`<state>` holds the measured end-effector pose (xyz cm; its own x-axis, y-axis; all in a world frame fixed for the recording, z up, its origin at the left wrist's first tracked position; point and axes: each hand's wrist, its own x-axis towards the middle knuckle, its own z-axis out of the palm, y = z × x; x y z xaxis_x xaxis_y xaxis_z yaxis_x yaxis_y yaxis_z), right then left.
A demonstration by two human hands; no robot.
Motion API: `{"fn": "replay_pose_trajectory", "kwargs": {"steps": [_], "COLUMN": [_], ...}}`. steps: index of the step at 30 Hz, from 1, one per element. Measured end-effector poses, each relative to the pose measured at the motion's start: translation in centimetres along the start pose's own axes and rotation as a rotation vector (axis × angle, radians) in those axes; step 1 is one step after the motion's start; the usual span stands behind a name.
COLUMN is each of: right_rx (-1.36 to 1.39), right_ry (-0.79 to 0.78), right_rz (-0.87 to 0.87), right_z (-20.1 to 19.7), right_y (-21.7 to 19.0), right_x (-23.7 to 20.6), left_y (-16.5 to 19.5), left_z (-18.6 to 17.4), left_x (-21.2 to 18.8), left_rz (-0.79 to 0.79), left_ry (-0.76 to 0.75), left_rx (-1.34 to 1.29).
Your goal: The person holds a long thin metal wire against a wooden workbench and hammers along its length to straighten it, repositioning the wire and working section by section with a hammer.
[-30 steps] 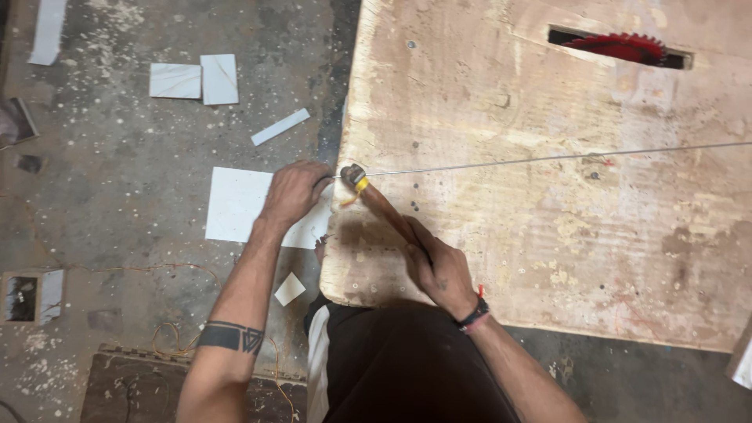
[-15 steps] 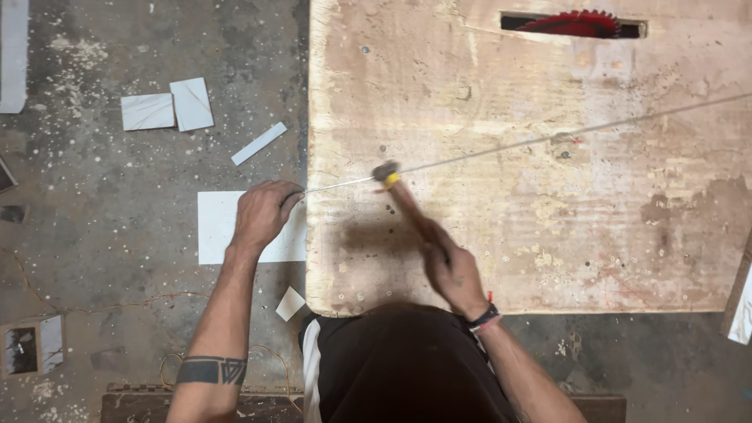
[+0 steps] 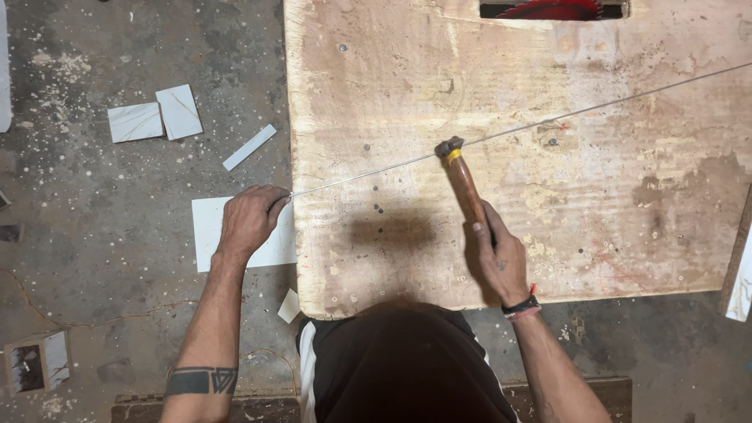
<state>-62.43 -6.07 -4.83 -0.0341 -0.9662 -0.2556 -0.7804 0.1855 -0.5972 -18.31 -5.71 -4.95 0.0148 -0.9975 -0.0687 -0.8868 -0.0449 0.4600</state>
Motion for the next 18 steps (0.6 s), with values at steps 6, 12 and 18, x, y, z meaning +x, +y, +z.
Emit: {"fn": "replay_pose_trajectory", "kwargs": {"steps": [6,12,18], "right_rx": [0.053,0.188,0.087], "right_ry": [0.091,0.208,0.099], "right_rz": [-0.097,-0.186,0.009], "right_z": [-1.1,-1.7,-3.0], "right_y": [0.1,0.7,0.6], "right_x": [0.5,1.7,2.5], "left_y": [0.7,1.3,1.9], "left_z": [-0.1,0.0,-0.3], "left_x": [0.1,0.4,0.7], "left_rz": [-0.003,0.023,0.021], "left_ry": [0.004,0.026,0.021], "left_rx": [0.017,0.021,0.023]}}
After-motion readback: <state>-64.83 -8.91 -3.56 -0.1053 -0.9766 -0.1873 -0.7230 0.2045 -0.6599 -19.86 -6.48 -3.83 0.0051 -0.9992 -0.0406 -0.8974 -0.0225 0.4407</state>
